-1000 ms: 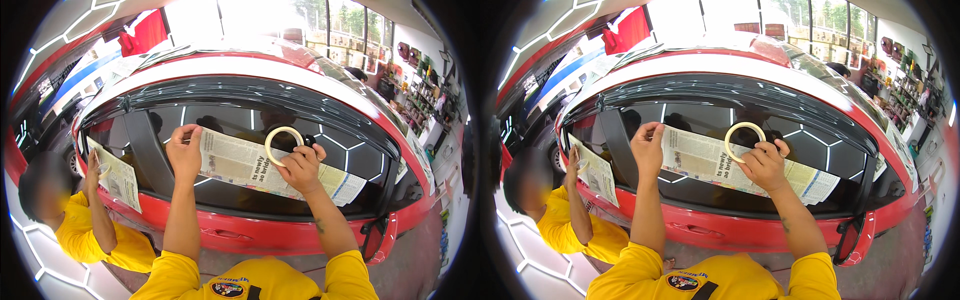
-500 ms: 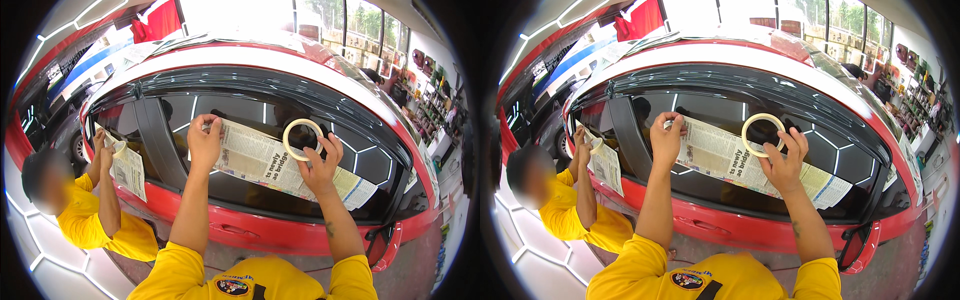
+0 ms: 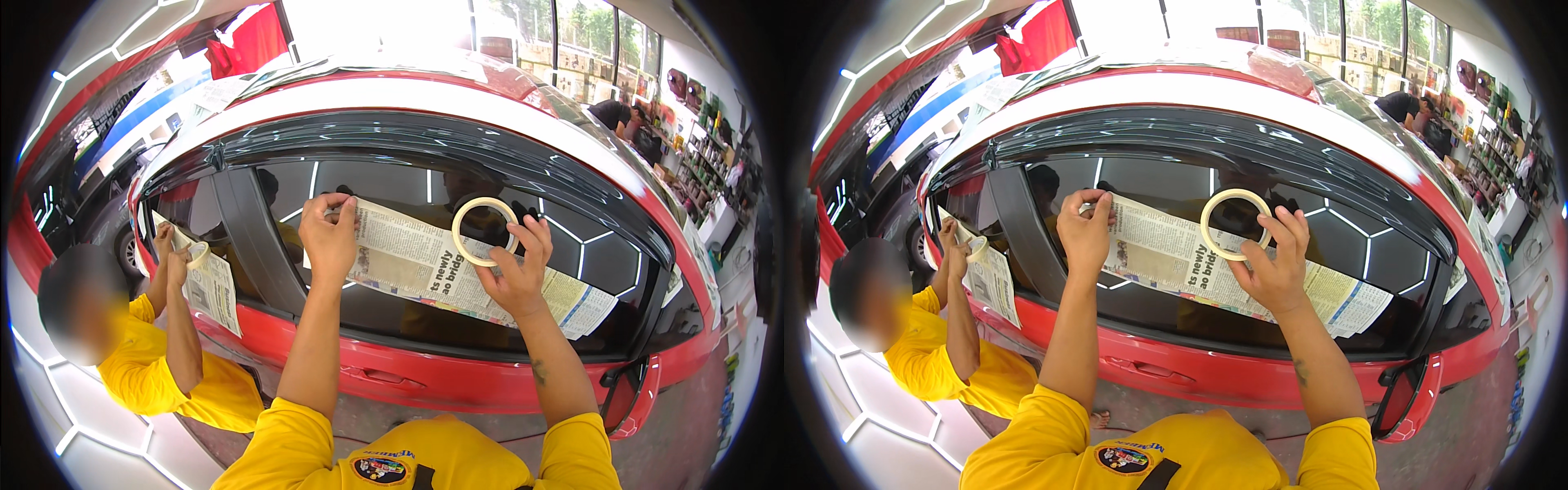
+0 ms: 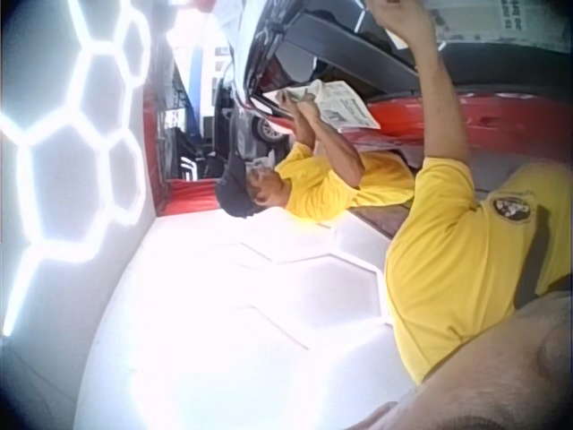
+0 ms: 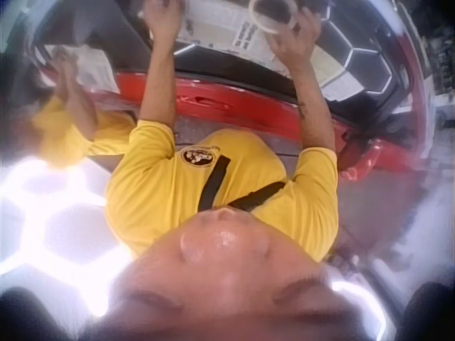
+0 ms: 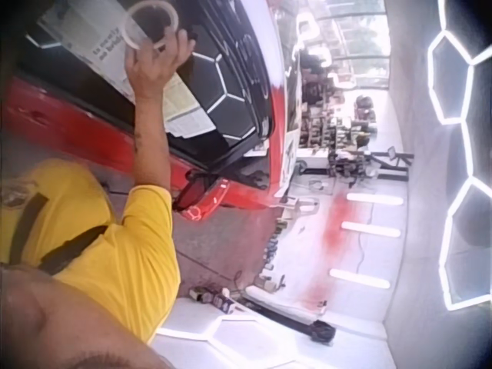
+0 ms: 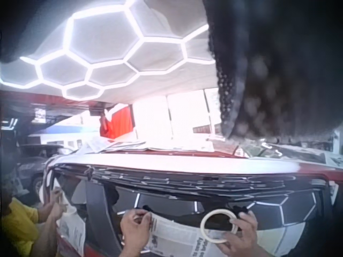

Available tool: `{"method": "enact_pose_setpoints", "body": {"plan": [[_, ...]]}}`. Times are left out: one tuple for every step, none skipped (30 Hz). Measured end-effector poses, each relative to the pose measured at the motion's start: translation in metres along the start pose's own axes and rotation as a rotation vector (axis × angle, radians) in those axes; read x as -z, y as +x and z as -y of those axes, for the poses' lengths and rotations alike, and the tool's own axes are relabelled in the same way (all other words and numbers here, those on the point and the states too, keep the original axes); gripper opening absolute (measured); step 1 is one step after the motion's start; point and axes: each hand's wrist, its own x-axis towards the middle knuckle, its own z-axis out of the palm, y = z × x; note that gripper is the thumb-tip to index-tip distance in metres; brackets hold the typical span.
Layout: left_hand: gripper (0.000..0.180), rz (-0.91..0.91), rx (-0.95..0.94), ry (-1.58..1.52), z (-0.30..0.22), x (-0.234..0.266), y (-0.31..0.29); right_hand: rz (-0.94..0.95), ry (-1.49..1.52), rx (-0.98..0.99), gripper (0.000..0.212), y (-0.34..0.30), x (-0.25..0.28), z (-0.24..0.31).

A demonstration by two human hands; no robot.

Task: The person tapes newspaper sheets to the rear and side windows of a red car using masking tape. They smooth each sheet, tear tape from a roll, and secure the edges to cover the glass surfaces.

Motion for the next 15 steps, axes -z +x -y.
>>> {"method": "enact_pose_setpoints", "body": {"plan": [[0.015,-0.013,-0.009,0.001,-0.001,0.001,-0.001,-0.006,-0.001,-0.006,0.029,0.0,-0.001,0.001],[0.016,-0.025,0.008,-0.037,0.001,0.001,-0.001,-0.012,-0.002,-0.013,0.029,0.001,-0.001,0.003],[0.018,-0.038,0.026,-0.075,0.006,0.0,0.0,-0.018,-0.002,-0.019,0.029,0.001,-0.002,0.004],[0.02,-0.048,0.044,-0.116,0.004,0.0,0.001,-0.013,-0.002,-0.013,0.029,0.002,-0.002,0.003],[0.024,-0.059,0.082,-0.12,-0.001,0.002,0.001,-0.009,-0.001,-0.006,0.029,0.001,-0.001,0.002],[0.028,-0.07,0.12,-0.123,-0.008,0.007,0.001,-0.005,0.0,0.0,0.029,0.001,0.0,0.002],[0.033,-0.08,0.156,-0.132,-0.014,0.01,0.003,0.008,0.003,0.004,0.028,0.002,0.0,0.001],[0.036,-0.165,0.066,-0.071,-0.008,0.011,0.003,0.021,0.006,0.007,0.028,0.002,0.002,0.002],[0.039,-0.25,-0.025,-0.011,0.005,0.011,-0.001,0.033,0.008,0.01,0.028,0.002,0.004,0.002],[0.042,-0.339,-0.126,0.049,0.015,0.013,-0.003,0.037,0.022,0.013,0.028,0.004,0.003,0.003],[0.054,-0.271,-0.048,0.076,0.021,0.014,-0.013,0.045,0.03,0.014,0.029,0.003,0.002,0.003],[0.067,-0.2,-0.273,0.221,0.024,0.008,-0.025,0.053,0.037,0.015,0.029,0.004,0.002,0.003],[0.081,-0.126,-0.491,0.364,0.026,-0.004,-0.042,0.046,0.04,0.005,0.028,0.005,0.002,0.005],[0.094,-0.051,-0.703,0.503,0.027,-0.014,-0.052,0.042,0.038,0.01,0.027,0.006,0.003,0.005],[0.107,-0.008,-0.661,0.554,0.03,-0.022,-0.052,0.037,0.036,0.014,0.025,0.008,0.003,0.005]]}}
